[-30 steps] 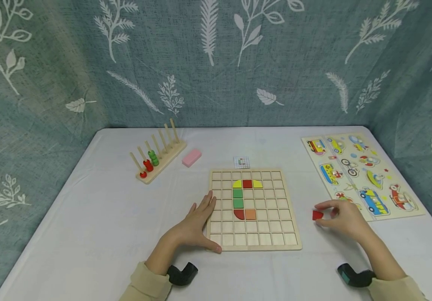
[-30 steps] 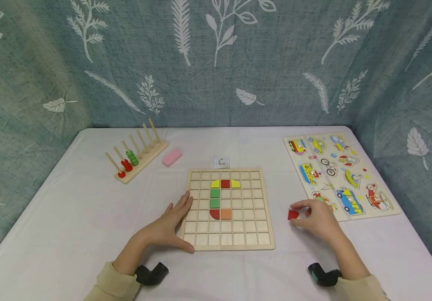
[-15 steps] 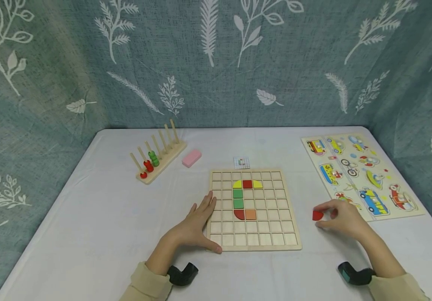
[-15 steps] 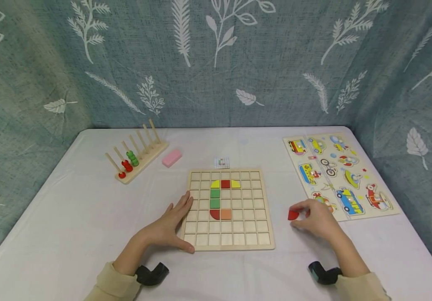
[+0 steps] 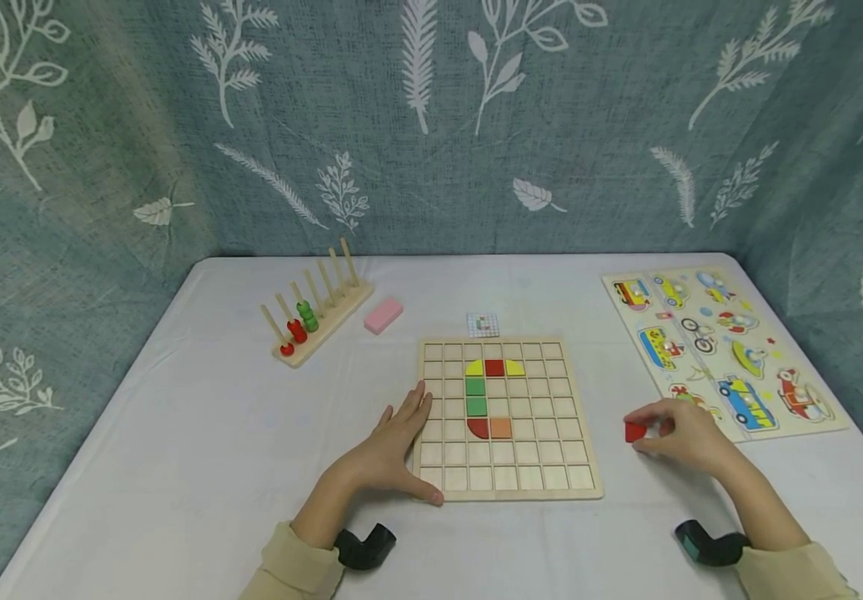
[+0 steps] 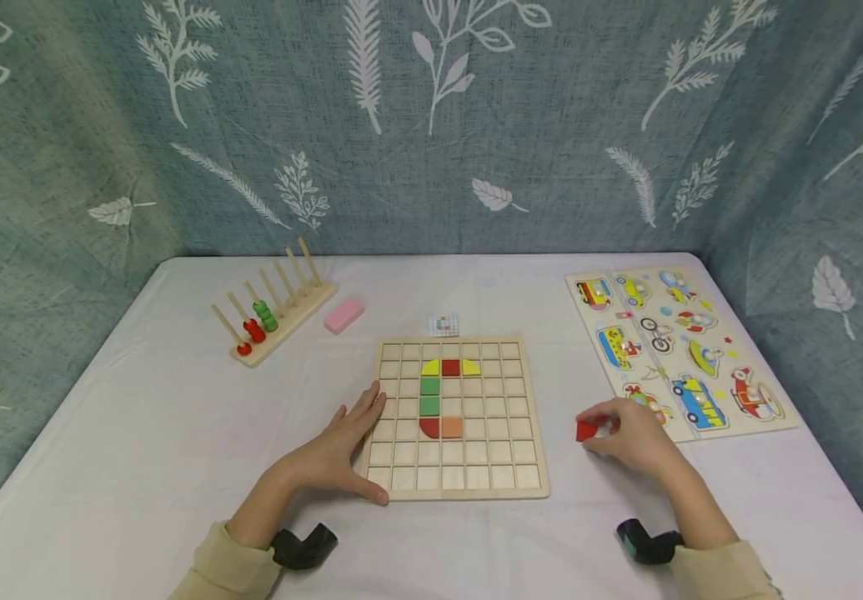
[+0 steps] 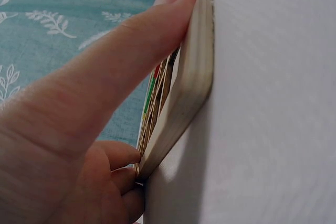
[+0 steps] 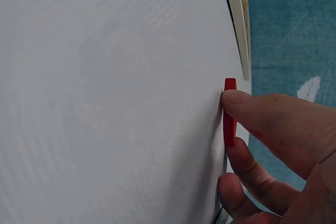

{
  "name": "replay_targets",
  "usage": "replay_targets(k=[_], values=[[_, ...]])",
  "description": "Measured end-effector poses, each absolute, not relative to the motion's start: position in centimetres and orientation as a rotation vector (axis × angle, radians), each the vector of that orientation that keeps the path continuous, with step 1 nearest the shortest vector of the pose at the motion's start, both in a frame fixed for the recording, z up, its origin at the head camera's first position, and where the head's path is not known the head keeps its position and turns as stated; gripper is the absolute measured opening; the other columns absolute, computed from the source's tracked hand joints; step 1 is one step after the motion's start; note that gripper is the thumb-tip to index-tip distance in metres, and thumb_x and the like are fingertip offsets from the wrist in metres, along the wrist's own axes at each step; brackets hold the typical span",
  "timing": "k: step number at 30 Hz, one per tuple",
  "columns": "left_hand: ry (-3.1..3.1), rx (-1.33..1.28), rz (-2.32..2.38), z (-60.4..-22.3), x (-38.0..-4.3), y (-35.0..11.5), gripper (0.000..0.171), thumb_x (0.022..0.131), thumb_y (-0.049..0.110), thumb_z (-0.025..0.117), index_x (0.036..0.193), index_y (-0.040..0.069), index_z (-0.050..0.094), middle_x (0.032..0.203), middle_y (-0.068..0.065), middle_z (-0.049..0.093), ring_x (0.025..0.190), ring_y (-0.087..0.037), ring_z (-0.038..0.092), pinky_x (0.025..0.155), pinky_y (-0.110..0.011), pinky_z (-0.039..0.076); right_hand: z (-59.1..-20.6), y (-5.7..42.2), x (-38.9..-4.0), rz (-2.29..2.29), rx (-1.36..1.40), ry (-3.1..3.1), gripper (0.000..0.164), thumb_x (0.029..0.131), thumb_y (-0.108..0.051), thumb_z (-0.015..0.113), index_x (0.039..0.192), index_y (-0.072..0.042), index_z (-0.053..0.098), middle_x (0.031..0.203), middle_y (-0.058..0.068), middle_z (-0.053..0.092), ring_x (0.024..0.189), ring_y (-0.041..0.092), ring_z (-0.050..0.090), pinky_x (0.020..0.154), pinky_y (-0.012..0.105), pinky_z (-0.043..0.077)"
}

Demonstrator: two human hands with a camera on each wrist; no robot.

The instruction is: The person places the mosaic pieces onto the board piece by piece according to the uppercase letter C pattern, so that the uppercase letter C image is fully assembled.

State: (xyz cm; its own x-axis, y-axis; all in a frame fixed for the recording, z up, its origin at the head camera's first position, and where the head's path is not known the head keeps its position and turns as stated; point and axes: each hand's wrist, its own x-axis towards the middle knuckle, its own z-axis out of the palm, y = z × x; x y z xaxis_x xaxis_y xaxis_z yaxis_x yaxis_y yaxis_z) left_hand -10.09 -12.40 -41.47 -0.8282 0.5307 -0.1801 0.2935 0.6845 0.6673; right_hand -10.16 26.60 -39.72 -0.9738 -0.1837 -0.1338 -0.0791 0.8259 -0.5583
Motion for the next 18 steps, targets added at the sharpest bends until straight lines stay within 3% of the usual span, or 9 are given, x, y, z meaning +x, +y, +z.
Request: replay_targets(k=[18], values=[[2.544,0.652,0.915,-41.63,-10.07,-12.42,0.129,0.052,0.044,0.087,0.145,-0.002,0.009,0.152,-0.011,-0.004,0.139,-0.024,-0.002,0.110,-0.046,0.001,-39.62,26.76,-10.22,-0.861,-0.206,2.791,0.030,0.070,-0.010,0.077,0.097,-0.004,0.069,0.082,0.003,0.056,0.072,0.019,0.043,0.055,0.026,0.036]])
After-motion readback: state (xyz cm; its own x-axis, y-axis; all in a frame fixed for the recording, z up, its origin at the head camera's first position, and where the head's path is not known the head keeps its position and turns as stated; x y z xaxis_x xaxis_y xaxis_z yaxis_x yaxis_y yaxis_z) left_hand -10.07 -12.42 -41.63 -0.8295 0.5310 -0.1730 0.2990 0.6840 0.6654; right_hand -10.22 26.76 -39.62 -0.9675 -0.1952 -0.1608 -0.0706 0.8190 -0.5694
